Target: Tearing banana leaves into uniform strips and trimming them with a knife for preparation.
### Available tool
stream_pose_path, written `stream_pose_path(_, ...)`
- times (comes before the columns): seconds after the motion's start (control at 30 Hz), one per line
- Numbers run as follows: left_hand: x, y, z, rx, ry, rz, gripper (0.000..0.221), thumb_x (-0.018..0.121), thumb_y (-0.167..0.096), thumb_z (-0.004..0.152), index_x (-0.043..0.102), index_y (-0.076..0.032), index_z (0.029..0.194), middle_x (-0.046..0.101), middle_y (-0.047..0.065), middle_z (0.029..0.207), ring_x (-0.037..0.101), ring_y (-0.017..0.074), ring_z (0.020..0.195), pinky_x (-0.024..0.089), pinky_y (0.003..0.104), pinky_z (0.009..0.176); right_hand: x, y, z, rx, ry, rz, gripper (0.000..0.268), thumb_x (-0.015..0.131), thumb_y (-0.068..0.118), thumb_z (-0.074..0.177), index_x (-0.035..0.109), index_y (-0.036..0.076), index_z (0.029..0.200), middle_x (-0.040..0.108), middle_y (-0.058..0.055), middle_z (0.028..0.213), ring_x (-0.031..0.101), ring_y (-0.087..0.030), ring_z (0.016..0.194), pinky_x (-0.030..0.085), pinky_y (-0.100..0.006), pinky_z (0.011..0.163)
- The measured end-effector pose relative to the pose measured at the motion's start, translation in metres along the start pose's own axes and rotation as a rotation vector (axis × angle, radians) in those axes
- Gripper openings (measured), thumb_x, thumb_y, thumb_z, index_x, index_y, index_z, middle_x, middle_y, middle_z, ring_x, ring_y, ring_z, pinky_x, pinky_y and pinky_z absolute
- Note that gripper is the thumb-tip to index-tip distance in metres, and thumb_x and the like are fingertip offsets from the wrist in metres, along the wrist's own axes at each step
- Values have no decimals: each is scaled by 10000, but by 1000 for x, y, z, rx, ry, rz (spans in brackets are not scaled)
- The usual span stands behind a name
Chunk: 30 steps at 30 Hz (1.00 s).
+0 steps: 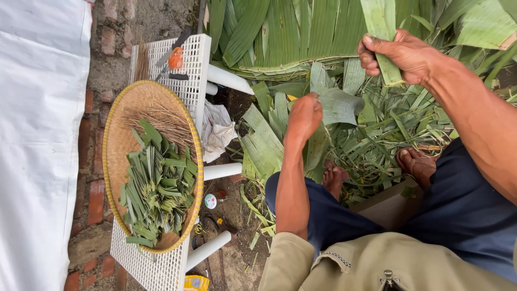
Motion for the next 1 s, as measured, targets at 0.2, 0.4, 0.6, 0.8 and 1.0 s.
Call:
stream_pose_path(0.2, -43, 3, -18, -99, -216, -387, 246, 366, 52, 996, 532, -30, 835, 332, -60, 566, 372, 114, 472, 540, 445, 1023, -1, 3, -5, 63, -4, 138, 136, 664, 151, 1062, 710, 30, 1100, 667, -80, 859, 576, -130, 635, 505, -243, 503)
stream_pose_path(0.4, -49, 62, 5, -38, -495, -331, 297, 439, -100, 1067, 618, 46, 1254, 282, -64, 758, 292, 105, 681, 295, 253, 730, 12, 31, -30, 29, -217, -590, 613, 698, 538, 1009, 492, 105, 627, 442, -33, 550, 389, -163, 481, 481, -391, 684)
stream_pose_path(0.6, -57, 80, 10, -30, -619, -496, 197, 435, -141, 1058, 576, -11, 1015, 535, 41, 932, 471, 147, 863, 426, 267, 808, 10, 10, -17, 38, -130, -579, 604, 694, 478, 1038, 482, 102, 616, 492, -48, 563, 444, -176, 481, 463, -362, 637)
stream_pose_path(0.8, -37, 103, 17, -258, -612, -1106, 306, 537, -31, 994, 475, -9, 1294, 477, 101, 1025, 548, 177, 957, 631, 385, 746, -5, -9, -3, 54, -85, -234, 386, 663, 235, 1143, 602, 68, 800, 548, -27, 687, 473, -126, 528, 340, -229, 426)
stream_pose_path(1.0, -20, 105, 30, -102, -545, -1634, 404, 628, 131, 890, 389, -168, 762, 393, 6, 630, 404, 93, 518, 631, 466, 666, -12, 5, -13, 73, -166, -8, 337, 609, 269, 1198, 549, 162, 885, 530, 22, 765, 485, -76, 610, 371, -186, 442)
Point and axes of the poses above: each hand's wrist, its own z-axis towards the middle knuckle, its own x-axis out of the palm, y = z × x, the point moved 9 cm from there along z, towards the middle knuckle
